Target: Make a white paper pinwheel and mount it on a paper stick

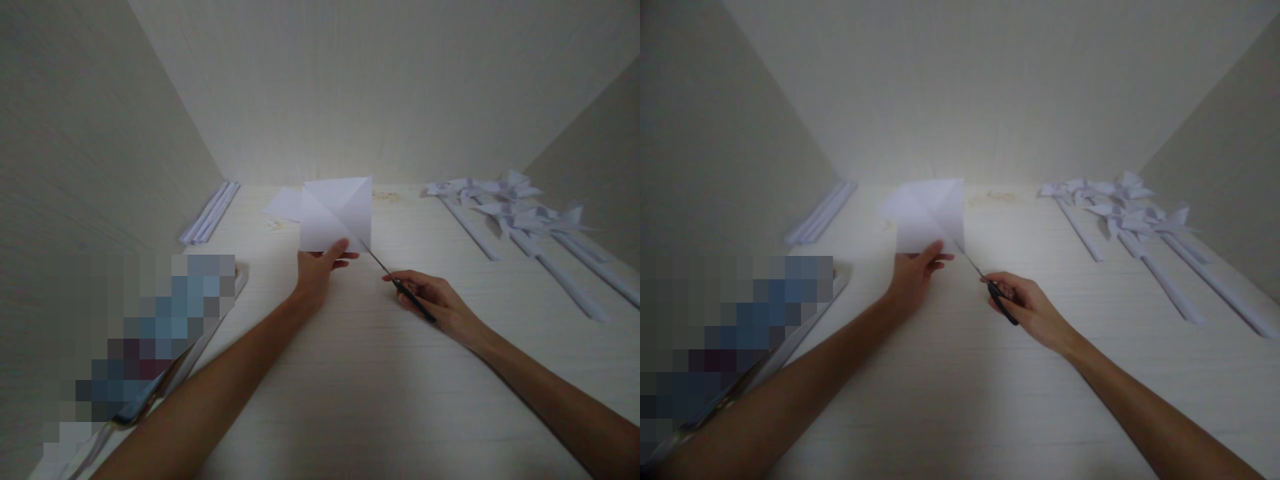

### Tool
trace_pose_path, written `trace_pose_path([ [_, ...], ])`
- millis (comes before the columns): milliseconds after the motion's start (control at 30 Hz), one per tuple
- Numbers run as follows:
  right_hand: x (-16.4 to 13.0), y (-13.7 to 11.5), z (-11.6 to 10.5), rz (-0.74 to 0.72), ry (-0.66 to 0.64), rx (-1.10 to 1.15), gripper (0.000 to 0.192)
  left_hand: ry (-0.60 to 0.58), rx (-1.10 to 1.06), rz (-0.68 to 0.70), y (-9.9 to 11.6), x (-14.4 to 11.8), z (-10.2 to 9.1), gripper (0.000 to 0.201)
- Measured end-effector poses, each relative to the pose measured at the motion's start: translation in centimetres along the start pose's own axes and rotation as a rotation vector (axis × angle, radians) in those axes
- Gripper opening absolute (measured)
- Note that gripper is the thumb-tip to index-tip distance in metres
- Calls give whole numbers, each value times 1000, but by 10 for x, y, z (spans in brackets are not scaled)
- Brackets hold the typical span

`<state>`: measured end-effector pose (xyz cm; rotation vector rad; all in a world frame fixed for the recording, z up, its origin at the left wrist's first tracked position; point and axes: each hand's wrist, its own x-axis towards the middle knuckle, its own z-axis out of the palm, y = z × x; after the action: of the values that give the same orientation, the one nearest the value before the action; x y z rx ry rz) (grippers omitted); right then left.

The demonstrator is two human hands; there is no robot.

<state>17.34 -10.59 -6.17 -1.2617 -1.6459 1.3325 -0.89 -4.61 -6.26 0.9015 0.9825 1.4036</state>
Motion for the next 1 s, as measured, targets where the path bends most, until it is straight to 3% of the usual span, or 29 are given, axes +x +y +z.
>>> trace_pose_path([
  [1000, 0, -2, 2, -10, 45, -12, 35, 5, -8, -6, 0, 1, -1, 24],
])
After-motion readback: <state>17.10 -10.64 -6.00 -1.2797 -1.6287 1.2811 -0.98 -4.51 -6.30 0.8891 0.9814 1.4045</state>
